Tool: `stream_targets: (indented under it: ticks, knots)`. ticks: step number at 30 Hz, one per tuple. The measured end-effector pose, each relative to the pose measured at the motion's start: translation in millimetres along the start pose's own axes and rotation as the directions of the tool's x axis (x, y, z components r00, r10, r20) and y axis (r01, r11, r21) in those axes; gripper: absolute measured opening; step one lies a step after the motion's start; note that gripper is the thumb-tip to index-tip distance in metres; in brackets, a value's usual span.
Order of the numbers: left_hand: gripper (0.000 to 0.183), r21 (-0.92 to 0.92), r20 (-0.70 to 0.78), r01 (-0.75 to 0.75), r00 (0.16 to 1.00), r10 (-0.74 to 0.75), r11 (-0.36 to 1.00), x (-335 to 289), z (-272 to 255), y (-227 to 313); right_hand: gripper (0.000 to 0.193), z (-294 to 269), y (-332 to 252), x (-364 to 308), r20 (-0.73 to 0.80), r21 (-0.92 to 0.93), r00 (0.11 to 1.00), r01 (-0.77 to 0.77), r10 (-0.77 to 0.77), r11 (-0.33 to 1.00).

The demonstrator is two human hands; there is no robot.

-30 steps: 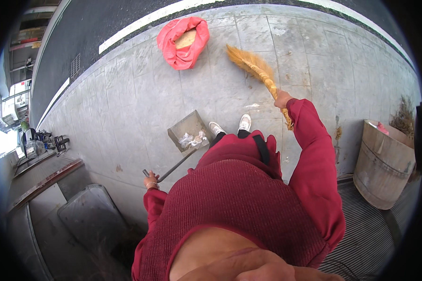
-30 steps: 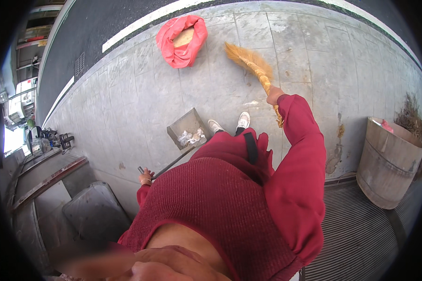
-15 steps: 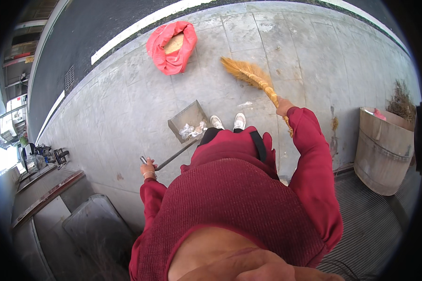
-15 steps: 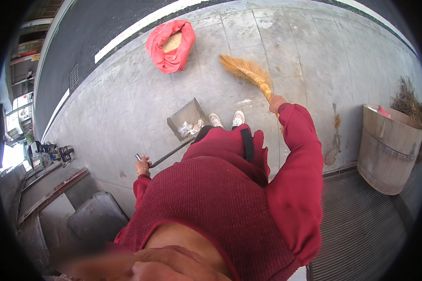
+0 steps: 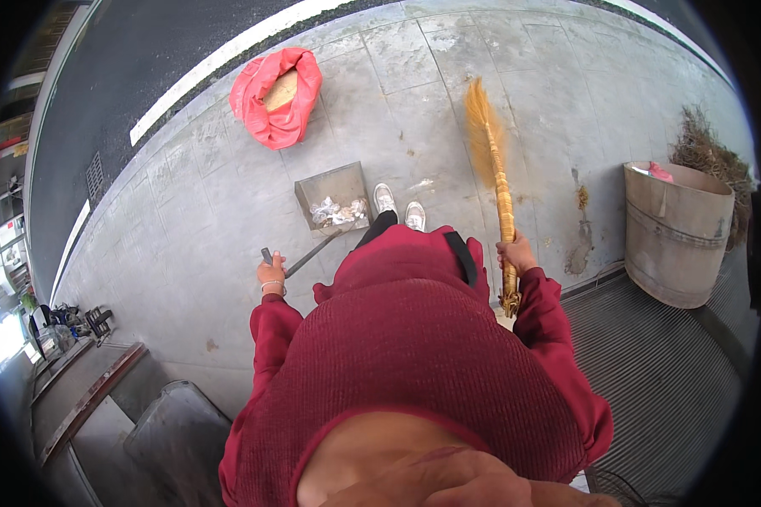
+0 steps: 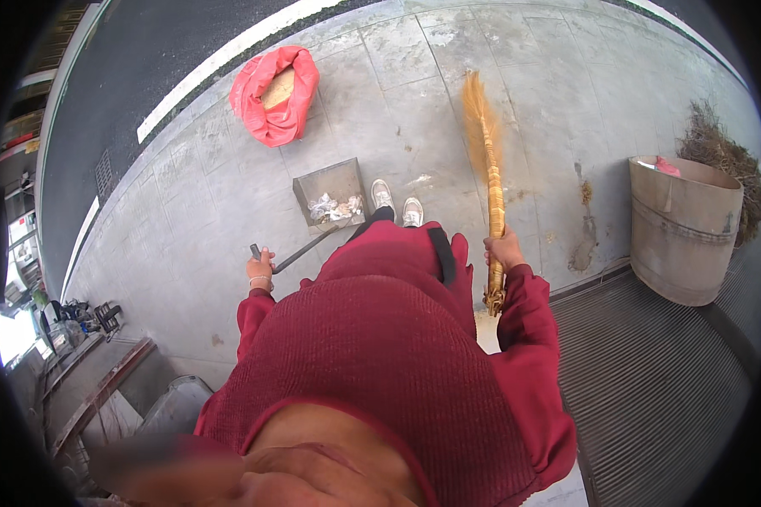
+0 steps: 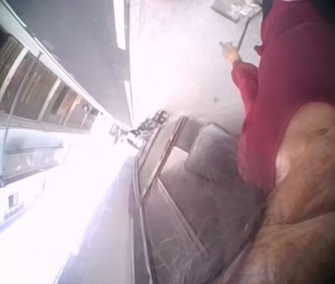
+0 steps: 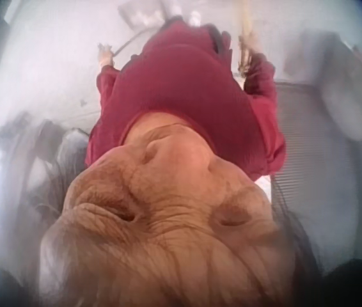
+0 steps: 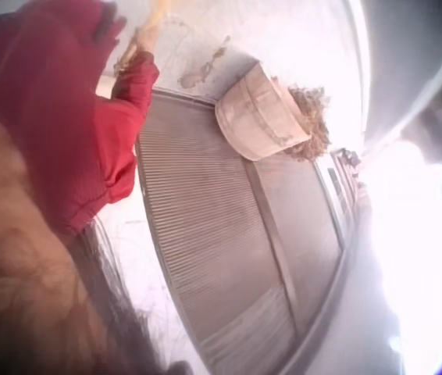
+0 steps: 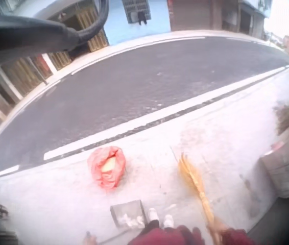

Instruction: The person sweeps debris from a concrete surface into a dustpan using a broom and handles a red plastic bag containing granular material.

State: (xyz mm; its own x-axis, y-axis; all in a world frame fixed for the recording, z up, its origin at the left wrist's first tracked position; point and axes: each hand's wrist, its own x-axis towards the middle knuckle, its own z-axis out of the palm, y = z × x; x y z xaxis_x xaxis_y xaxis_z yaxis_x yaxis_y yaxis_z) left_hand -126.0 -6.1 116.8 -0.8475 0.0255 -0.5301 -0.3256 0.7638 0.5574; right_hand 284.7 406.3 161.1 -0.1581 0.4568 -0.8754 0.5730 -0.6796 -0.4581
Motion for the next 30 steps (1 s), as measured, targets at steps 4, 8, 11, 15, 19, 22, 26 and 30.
stream_targets:
  ticks: [4, 8, 11, 15, 19, 22, 26, 30]
  knots:
    - [0.033, 0.076, 0.061, -0.087, 0.995, 0.082, 0.993, -17, -6, 6, 0.029, -12, 26, 3, -0.098, 0.257, 0.987, -0.095, 0.124, 0.962]
    - [0.033, 0.162, 0.124, -0.162, 0.982, 0.143, 0.973, -52, -32, 17, 0.013, 3, 57, 45, -0.068, 0.275, 0.957, -0.254, 0.282, 0.927]
    - [0.035, 0.141, 0.148, -0.231, 0.966, 0.210, 0.963, -21, -11, 36, 0.009, 68, 0, 75, 0.028, 0.385, 0.969, -0.237, 0.245, 0.892]
    - [0.035, 0.227, 0.192, -0.269, 0.955, 0.228, 0.936, -56, -44, 22, 0.028, 166, -15, -1, 0.040, 0.282, 0.994, -0.107, 0.099, 0.954]
    - [0.032, 0.229, 0.199, -0.399, 0.912, 0.358, 0.888, -42, -23, 59, 0.037, 209, -55, 6, 0.099, 0.225, 0.995, -0.039, 0.017, 0.974]
    - [0.032, 0.266, 0.219, -0.490, 0.870, 0.443, 0.830, -61, -37, 65, 0.038, 227, -51, -25, 0.178, 0.130, 0.982, 0.034, -0.057, 0.991]
    - [0.032, 0.254, 0.231, -0.520, 0.852, 0.471, 0.816, -66, -37, 75, 0.047, 232, -72, -56, 0.261, -0.004, 0.957, 0.135, -0.130, 0.991]
    - [0.034, 0.305, 0.243, -0.534, 0.844, 0.477, 0.789, -78, -47, 57, 0.058, 212, -67, -92, 0.368, -0.068, 0.921, 0.166, -0.130, 0.984]
